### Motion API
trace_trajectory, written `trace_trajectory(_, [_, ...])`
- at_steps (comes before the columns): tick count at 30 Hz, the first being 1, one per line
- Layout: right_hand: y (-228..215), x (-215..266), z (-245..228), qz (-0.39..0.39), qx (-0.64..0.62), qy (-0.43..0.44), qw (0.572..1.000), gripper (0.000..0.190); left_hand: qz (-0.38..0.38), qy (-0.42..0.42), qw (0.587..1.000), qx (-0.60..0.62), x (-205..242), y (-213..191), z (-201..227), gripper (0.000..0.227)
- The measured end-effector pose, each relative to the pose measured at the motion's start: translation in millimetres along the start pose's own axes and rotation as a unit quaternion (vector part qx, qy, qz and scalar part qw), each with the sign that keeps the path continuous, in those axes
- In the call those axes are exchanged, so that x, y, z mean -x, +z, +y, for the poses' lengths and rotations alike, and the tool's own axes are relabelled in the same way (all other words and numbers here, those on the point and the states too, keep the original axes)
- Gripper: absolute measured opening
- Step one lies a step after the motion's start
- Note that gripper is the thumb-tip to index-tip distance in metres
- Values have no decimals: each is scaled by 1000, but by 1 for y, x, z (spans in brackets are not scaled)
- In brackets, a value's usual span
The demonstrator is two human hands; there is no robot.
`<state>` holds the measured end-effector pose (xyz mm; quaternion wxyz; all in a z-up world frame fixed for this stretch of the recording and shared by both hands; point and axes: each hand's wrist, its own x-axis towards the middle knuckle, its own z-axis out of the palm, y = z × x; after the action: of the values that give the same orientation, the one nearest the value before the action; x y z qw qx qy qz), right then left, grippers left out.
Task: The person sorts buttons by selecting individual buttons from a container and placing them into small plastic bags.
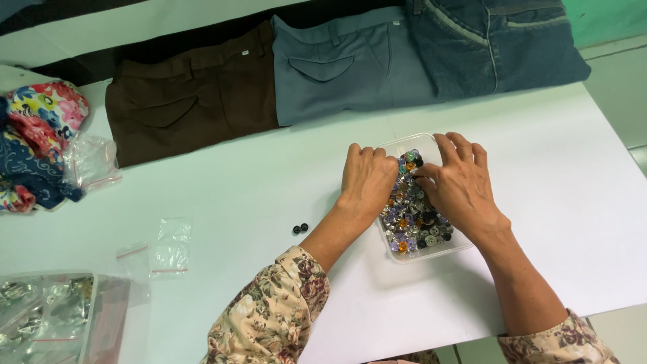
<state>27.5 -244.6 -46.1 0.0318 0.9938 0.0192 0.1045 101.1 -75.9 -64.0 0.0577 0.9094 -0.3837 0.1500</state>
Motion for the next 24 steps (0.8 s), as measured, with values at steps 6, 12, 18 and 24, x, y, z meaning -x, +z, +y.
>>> trace_trajectory(6, [-31,11,4,-69,-56,12,996,15,66,39,995,67,-13,4,8,9])
trace_trajectory(12, [-42,19,23,-14,-157,38,987,12,146,52,988,16,-33,36,35,11])
trace_trajectory(18, [-36,18,22,-26,-166,39,985,13,119,57,991,-18,-45,54,38,11])
trace_trajectory(24, [-34,19,22,-5,-198,34,980,12,127,79,989,-15,-42,48,36,12])
